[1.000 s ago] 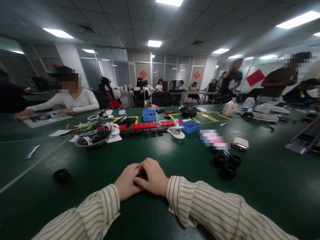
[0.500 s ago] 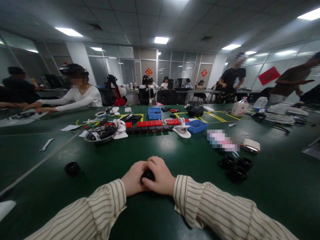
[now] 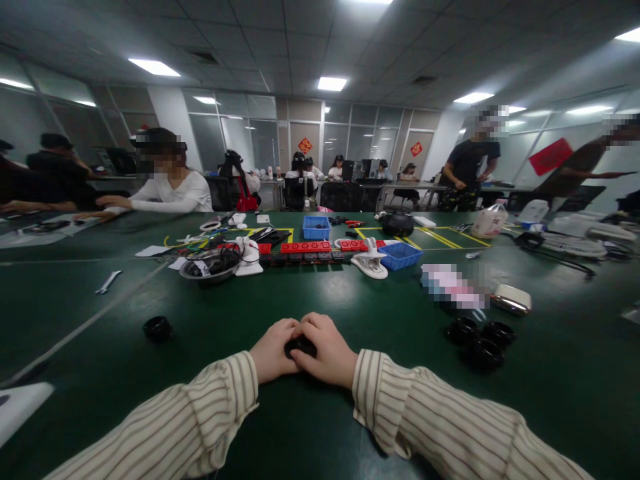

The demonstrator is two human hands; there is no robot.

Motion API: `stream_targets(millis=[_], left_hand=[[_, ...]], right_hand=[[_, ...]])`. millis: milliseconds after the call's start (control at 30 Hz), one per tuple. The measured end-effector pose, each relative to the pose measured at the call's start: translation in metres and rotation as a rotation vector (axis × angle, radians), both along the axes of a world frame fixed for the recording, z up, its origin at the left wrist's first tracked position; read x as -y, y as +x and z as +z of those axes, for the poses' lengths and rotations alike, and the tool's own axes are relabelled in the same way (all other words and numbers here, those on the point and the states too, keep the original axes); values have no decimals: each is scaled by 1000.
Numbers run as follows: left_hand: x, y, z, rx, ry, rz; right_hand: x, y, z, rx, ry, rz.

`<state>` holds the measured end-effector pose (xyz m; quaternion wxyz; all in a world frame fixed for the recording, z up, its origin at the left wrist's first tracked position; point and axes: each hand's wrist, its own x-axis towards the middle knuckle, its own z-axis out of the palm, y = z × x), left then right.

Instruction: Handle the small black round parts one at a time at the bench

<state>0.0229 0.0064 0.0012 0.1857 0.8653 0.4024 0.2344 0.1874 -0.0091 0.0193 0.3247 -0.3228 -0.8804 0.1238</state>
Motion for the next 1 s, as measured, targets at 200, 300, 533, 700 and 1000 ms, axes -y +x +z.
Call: stream_targets(millis=[200,300,533,700,1000], left_hand=[[0,-1,-3,5,1,-14],[1,0,-3,1,5,-8],[1,0,-1,15,-9,19],[0,-1,1,28,-26,0],[1,0,-4,-7,32,-14]], right_hand=[[3,1,1,-58,69,129],[2,0,0,-59,60,-26],[0,-2,0,56,-4,-197],[1,1,3,17,46,-31],[5,2,4,-93,124,118]])
